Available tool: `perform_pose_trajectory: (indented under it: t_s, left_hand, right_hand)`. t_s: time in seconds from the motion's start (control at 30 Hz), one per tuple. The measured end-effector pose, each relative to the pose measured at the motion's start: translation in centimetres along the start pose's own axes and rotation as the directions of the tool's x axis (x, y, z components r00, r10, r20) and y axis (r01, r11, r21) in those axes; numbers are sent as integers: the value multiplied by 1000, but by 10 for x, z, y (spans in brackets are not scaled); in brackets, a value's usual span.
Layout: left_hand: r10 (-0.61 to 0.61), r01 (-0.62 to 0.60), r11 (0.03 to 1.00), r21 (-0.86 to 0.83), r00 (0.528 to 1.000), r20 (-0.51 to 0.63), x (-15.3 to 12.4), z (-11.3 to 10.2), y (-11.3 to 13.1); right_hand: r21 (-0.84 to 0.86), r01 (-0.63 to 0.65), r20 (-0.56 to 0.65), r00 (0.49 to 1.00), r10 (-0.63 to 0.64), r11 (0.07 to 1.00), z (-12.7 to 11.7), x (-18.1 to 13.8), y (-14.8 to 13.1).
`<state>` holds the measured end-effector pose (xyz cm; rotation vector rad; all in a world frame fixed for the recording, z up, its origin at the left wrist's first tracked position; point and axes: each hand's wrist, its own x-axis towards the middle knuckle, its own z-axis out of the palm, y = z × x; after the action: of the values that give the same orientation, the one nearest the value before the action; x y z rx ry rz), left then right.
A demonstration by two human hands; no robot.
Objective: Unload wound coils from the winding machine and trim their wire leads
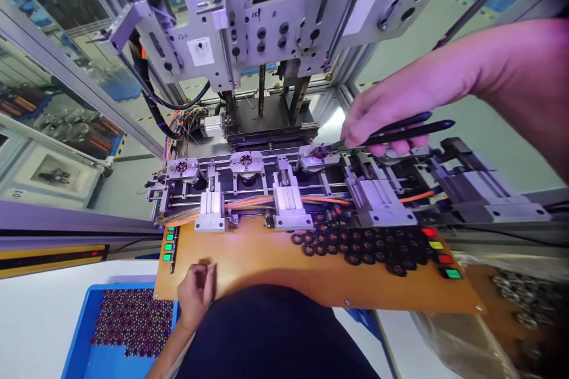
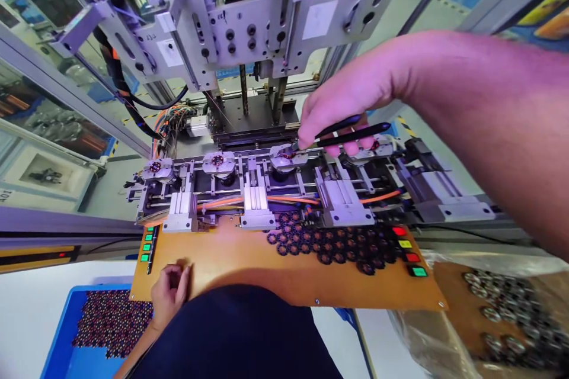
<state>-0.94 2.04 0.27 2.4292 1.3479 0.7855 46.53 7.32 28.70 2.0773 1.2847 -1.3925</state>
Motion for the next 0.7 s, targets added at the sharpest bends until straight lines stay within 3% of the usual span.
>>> perform_pose_trajectory:
  t_s: [0.33,0.6,0.7]
  left_hand:
    - [-26,26,999,36,1000,8,2,0,3]
    - [-22,21,999,32,1000,22,3,0,4]
    - [-20,20,999,34,1000,24,3,0,4]
  right_hand:
    - [26,-3,27,1000,2,1000,-6,15,20]
    - [-4,-16,22,1000,16,1000,0,9,11]
    - [40,67,10,998,-67,997,4,3,10]
